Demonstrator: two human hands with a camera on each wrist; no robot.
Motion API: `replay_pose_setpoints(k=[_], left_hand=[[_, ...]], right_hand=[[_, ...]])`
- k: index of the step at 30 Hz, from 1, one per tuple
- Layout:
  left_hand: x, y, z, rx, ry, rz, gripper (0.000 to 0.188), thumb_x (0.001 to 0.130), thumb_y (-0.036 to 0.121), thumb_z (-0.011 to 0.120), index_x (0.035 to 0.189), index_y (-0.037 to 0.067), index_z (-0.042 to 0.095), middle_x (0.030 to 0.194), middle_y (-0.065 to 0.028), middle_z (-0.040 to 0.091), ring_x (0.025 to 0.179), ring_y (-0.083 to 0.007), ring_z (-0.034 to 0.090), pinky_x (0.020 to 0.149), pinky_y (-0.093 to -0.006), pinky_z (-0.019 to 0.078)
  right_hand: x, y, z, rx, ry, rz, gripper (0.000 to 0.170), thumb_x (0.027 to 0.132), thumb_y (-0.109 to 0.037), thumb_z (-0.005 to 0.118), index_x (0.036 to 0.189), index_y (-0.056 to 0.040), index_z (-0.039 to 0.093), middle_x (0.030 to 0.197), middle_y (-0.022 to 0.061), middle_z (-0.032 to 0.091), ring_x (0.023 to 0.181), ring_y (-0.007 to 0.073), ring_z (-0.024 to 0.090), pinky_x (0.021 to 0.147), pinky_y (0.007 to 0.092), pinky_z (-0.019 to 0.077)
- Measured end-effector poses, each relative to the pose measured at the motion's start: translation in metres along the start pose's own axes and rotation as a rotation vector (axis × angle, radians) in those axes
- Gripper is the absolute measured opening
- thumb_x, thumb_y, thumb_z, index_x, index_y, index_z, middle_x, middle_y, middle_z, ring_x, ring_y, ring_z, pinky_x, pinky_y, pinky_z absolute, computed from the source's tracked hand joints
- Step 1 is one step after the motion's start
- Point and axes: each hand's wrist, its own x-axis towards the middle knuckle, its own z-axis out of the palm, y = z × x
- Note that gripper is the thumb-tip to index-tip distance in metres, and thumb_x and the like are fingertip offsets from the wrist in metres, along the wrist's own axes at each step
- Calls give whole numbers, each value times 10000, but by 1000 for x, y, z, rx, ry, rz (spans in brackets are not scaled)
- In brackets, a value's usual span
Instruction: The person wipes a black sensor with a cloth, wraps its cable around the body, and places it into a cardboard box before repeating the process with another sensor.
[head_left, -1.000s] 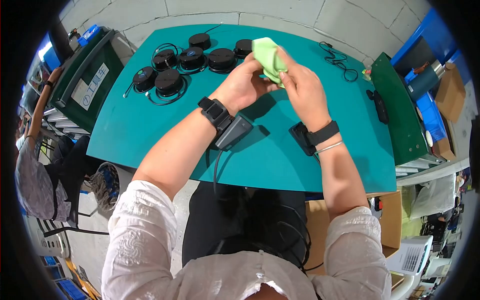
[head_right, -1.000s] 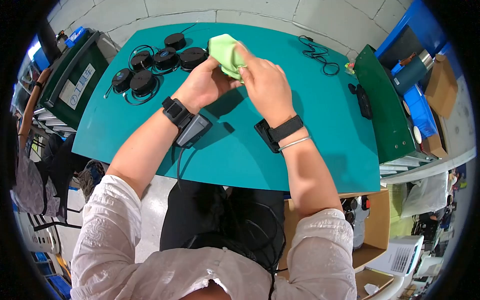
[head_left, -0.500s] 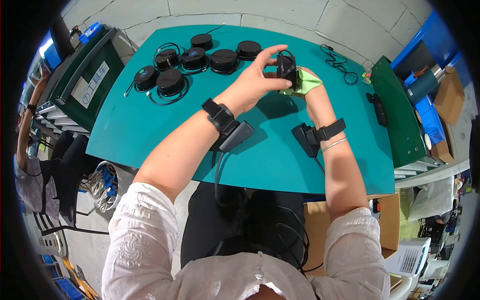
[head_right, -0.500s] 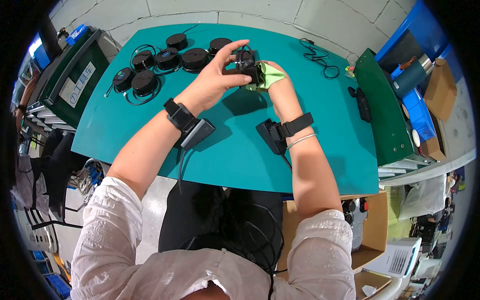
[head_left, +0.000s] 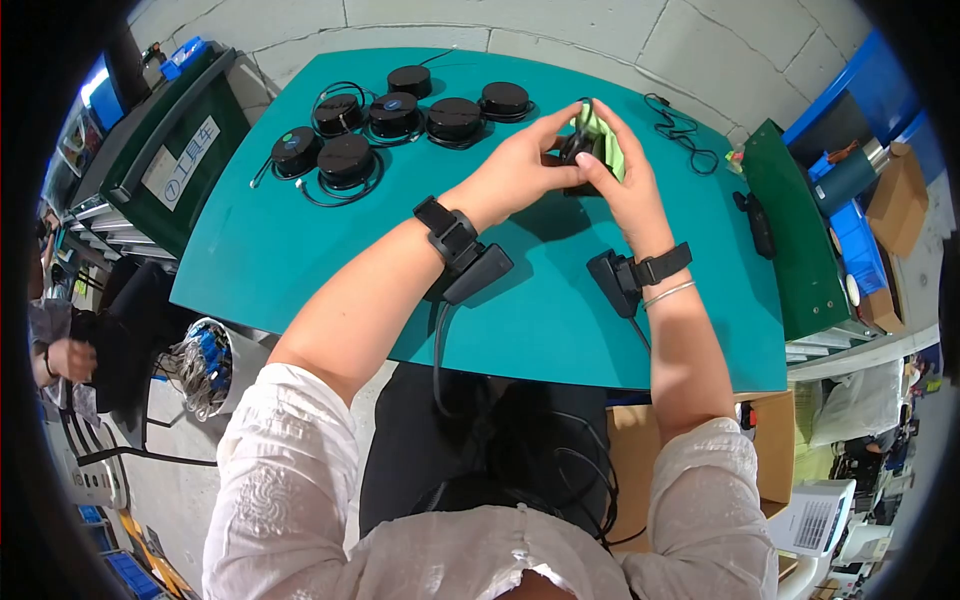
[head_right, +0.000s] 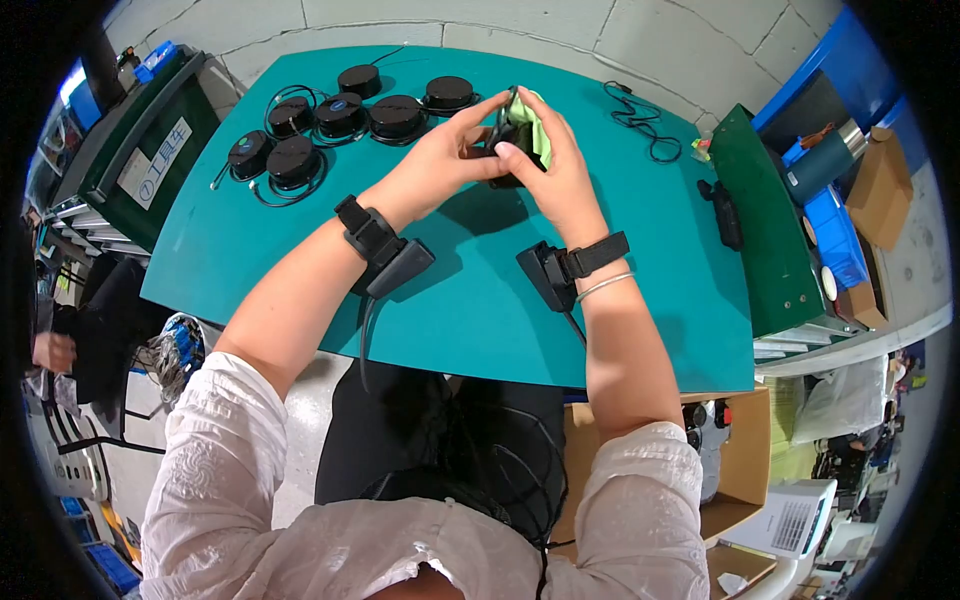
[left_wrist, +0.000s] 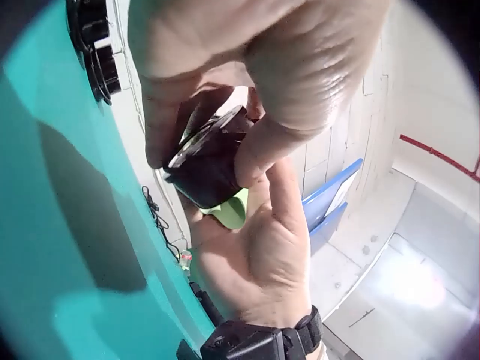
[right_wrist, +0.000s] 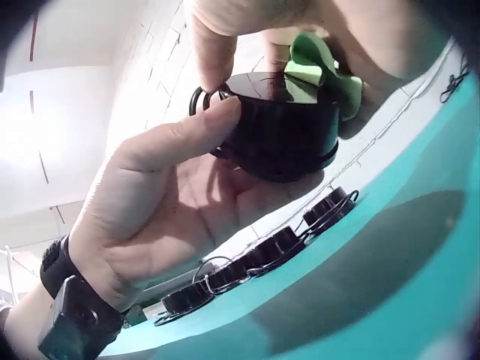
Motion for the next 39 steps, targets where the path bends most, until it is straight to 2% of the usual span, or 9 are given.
replay_pose_setpoints(k=[3,7,16,21,24,26,28,31,39], left_hand=[[1,-1,0,-642,141,-344,452,978,162,549,1395,41,423,1211,-47,574,1084,-136,581,867,-302,511],[2,-4,-13,-682,156,-393,365,974,143,550,1311,15,490,1072,-96,605,871,-180,617,770,-327,523],[3,-11,-14,-958,377,-447,317,1024,158,451,1307,21,486,1160,-83,581,1004,-180,574,880,-357,505],[7,-4,-23,-491,514,-276,555,929,196,648,1382,-2,397,1158,-85,554,1035,-194,547,886,-379,469],[10,-7,-34,-270,665,-238,618,896,220,695,1388,-5,397,1180,-84,536,1066,-184,533,889,-374,469],[7,0,-32,-252,552,-241,625,888,220,701,1390,-4,403,1180,-93,542,1096,-187,530,897,-359,469],[9,4,-22,-286,37,-271,635,876,231,712,1385,-3,412,1162,-104,561,1110,-198,537,900,-350,464],[-2,12,12,91,-23,-143,645,867,227,721,1390,11,411,1123,-102,582,1087,-184,552,901,-300,474],[0,1,0,-563,-54,-267,758,868,140,724,1494,107,298,1243,-124,502,1134,-204,522,935,-366,493]], right_hand=[[-1,-14,1,-193,-76,-125,767,799,-332,762,1450,-137,407,1363,157,497,1269,304,470,1059,408,381],[-4,-12,11,-398,-197,-251,907,691,-353,824,1461,-168,382,1367,153,464,1240,369,462,1036,444,402],[-13,-32,19,-706,-181,-208,855,694,-290,795,1430,-138,388,1259,150,488,1164,344,516,947,418,483],[-5,-10,10,-346,127,-78,606,780,-216,702,1317,-36,484,1167,197,581,1076,358,576,926,393,476],[1,5,0,301,323,229,424,894,-202,613,1247,10,510,1071,129,627,926,230,647,796,293,514],[1,6,-4,354,326,329,344,975,-253,495,1225,-18,521,1060,114,633,965,206,640,781,346,558],[-1,3,0,577,317,412,347,990,-292,464,1210,-33,532,1062,113,637,922,214,654,748,381,580],[-4,8,10,637,242,387,347,980,-357,503,1150,-55,515,1019,69,625,861,162,648,691,310,558],[-4,1,14,571,194,331,344,1001,-391,501,1140,-77,530,996,48,621,906,115,608,739,265,507]])
